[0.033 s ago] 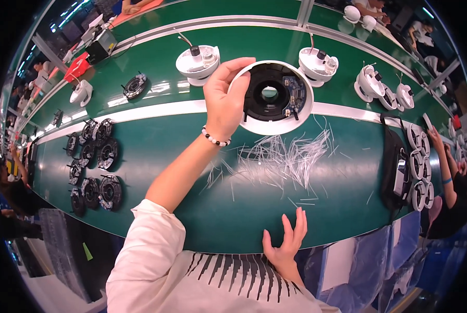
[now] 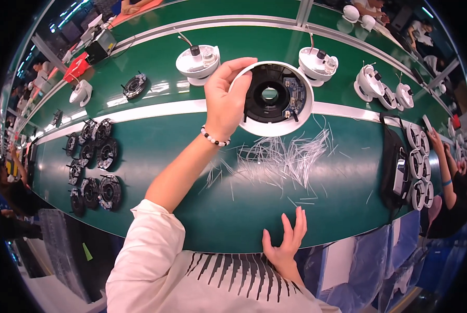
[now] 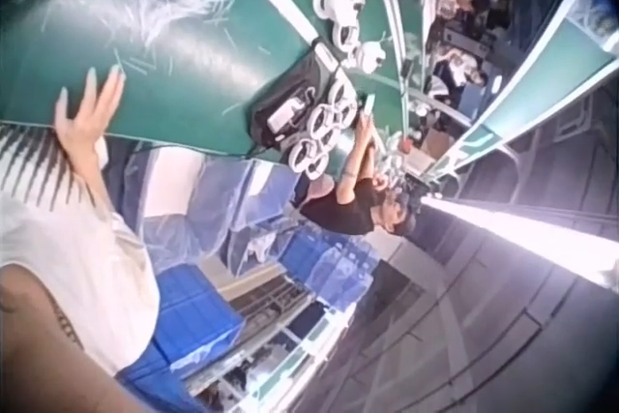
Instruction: Assembling internal components into dome-style housings and trimming excess wiring with pliers on a factory assembly line.
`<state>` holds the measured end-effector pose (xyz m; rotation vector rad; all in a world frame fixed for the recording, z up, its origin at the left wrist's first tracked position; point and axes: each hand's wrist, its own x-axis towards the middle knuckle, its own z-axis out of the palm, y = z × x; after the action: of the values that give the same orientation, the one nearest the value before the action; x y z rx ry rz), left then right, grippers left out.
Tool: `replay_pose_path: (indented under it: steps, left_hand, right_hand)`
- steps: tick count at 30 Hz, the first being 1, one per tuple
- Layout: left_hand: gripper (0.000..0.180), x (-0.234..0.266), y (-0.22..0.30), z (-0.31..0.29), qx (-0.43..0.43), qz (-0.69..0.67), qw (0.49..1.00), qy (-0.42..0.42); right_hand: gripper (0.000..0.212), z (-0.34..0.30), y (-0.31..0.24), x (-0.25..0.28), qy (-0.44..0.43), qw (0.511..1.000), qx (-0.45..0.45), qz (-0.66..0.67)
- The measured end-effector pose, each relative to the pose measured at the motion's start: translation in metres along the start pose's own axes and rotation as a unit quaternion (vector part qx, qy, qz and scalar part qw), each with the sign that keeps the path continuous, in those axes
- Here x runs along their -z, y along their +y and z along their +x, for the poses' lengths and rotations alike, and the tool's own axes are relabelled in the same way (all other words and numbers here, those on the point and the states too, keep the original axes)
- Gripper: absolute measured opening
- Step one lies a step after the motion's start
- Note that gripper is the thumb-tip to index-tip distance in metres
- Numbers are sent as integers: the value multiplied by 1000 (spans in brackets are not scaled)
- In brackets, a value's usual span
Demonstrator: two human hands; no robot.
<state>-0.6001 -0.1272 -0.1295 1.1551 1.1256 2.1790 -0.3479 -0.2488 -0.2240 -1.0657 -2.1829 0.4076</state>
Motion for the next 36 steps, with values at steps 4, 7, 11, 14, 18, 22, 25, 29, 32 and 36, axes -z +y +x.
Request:
replay_pose_path:
  steps: [4, 7, 11, 14, 18, 22, 25, 29, 32, 36]
  left_hand:
    - [23, 7, 11, 6, 202, -82, 975, -29]
    - [24, 9, 12, 5, 286, -178, 940, -46]
    - [29, -11, 15, -24, 0, 27, 995, -91]
    - [39, -12, 33, -36, -394, 177, 841, -326]
    - [21, -44, 42, -42, -574, 199, 729, -316]
    - [18, -52, 61, -15, -643, 190, 682, -292]
    - [24, -44, 70, -9, -632, 198, 685, -304]
    - [54, -43, 60, -6, -443, 180, 817, -323]
    - [34, -47, 39, -7, 45, 19, 972, -228]
    - [25, -41, -31, 20, 468, -254, 833, -150]
  right_hand:
    - [49, -1, -4, -1, 0, 1000, 3, -3]
    - [55, -4, -6, 1, -9, 998, -31, 49]
    - [66, 48, -4, 15, 58, 856, -221, 464]
    - [87, 132, -12, 39, 44, 608, -281, 741]
    - [80, 203, -27, 50, -29, 565, -47, 824]
    - [80, 229, -20, 56, -159, 464, 152, 858]
    - [80, 227, -28, 57, -146, 476, 143, 855]
    - [76, 218, -22, 50, 7, 661, -19, 751]
    - [64, 202, 13, 30, -16, 747, -18, 665]
    - [49, 186, 46, 5, 19, 830, -139, 540]
